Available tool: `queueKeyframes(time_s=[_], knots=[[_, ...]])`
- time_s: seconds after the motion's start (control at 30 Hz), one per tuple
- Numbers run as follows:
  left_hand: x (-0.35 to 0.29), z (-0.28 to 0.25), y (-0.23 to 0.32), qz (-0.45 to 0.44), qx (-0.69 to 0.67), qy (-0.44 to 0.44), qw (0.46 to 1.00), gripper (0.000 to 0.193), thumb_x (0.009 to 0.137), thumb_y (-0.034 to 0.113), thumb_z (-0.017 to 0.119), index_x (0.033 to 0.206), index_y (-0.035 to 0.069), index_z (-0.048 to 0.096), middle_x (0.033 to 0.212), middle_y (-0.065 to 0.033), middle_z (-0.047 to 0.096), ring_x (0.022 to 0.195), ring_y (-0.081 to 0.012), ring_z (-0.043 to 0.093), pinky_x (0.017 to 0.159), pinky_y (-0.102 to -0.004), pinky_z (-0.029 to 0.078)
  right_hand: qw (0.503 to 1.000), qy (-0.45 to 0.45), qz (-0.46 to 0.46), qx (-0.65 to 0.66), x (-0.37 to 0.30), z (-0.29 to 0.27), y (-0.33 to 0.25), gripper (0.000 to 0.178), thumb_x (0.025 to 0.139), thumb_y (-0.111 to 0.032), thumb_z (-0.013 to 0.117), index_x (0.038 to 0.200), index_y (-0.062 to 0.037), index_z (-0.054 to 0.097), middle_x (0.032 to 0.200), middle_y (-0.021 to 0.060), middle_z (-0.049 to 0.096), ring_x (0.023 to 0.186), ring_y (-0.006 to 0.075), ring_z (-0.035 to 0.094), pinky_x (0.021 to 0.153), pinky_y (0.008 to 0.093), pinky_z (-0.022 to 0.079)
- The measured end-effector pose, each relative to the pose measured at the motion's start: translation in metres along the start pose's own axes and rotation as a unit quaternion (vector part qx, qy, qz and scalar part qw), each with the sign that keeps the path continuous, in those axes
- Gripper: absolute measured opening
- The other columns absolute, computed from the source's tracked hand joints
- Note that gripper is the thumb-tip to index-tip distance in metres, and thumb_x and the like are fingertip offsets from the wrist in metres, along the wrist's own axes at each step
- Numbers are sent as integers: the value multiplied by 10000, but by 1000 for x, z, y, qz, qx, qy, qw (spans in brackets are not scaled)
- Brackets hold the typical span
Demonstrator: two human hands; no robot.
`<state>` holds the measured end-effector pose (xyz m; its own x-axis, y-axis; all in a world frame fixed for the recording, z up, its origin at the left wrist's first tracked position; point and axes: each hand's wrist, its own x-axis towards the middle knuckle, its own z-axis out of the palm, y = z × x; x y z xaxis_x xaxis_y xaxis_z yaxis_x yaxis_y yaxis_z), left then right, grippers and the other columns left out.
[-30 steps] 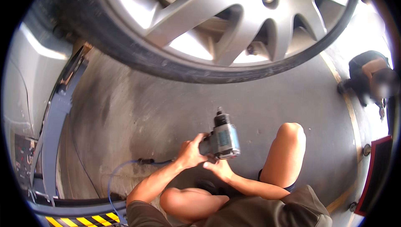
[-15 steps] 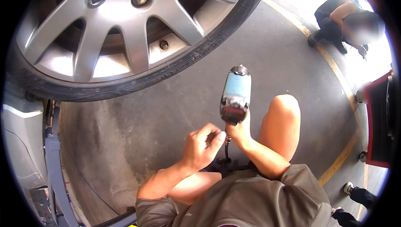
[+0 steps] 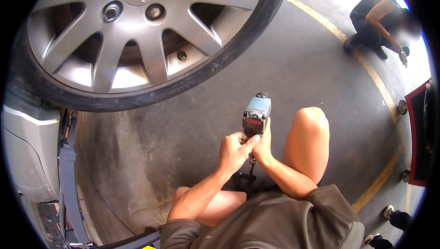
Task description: The person lifts a tire onto a car's wheel hub, manually threads lug nuts onto the bolts, and tightens them using an air impact wrench.
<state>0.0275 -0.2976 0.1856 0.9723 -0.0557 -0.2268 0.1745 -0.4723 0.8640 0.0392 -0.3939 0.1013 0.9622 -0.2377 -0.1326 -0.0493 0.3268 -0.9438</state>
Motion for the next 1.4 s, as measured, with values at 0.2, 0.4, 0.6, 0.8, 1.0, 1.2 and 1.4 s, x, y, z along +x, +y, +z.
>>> queueKeyframes(time_s=[0.2, 0.4, 0.6, 0.8, 1.0, 1.2, 1.4], knots=[[7, 6, -15, 65, 125, 58, 988, 317, 894, 245, 778, 768, -18, 655, 613, -91, 663, 525, -127, 593, 515, -328, 453, 999, 15, 39, 25, 2, 6, 39, 361, 930, -83, 608, 1257, -80, 457, 1074, 56, 582, 917, 147, 588, 765, 318, 536], [14, 3, -22, 67, 259, 40, 963, 198, 870, 161, 731, 828, -1, 625, 716, -160, 693, 661, -306, 689, 633, -433, 515, 990, 4, 99, -103, 2, 5, 66, 339, 887, -91, 633, 1192, -50, 491, 1016, 76, 621, 918, 174, 612, 791, 369, 533], [27, -16, -29, 176, 403, -25, 898, 145, 843, 136, 694, 880, 19, 616, 830, -168, 697, 797, -363, 706, 727, -502, 549, 978, -14, 90, -189, 7, 11, 73, 391, 812, -55, 627, 1157, 5, 455, 1042, 270, 685, 1005, 452, 679, 859, 495, 521], [31, -26, -53, 357, 550, -23, 755, 80, 793, 119, 646, 855, 74, 624, 764, -82, 639, 740, -254, 678, 629, -410, 531, 959, -57, 77, -265, 10, 13, 92, 538, 855, -320, 726, 1180, 3, 445, 985, 289, 694, 956, 490, 677, 796, 534, 530], [27, -31, -48, 386, 651, -20, 653, 99, 782, 182, 641, 829, 96, 631, 749, -53, 625, 714, -192, 635, 582, -331, 468, 952, -99, 58, -282, 18, 12, 95, 644, 871, -360, 703, 1325, 32, 469, 1053, 267, 706, 990, 427, 701, 833, 480, 540], [25, -115, -26, 344, 198, 45, 917, 281, 892, 317, 756, 895, 54, 659, 772, -91, 679, 658, -265, 682, 650, -369, 554, 966, -203, -47, -154, 0, 14, 34, 369, 814, -66, 714, 1142, 4, 559, 959, 144, 726, 908, 177, 693, 801, 342, 554], [-2, -148, 46, 76, -364, -129, 919, 676, 1050, 571, 410, 1425, 10, 448, 1306, -181, 583, 1223, -247, 572, 1057, -424, 455, 812, -357, -149, -438, -32, 39, -72, 307, 832, -185, 763, 1108, -68, 700, 996, 111, 734, 826, 190, 734, 731, 315, 579]])
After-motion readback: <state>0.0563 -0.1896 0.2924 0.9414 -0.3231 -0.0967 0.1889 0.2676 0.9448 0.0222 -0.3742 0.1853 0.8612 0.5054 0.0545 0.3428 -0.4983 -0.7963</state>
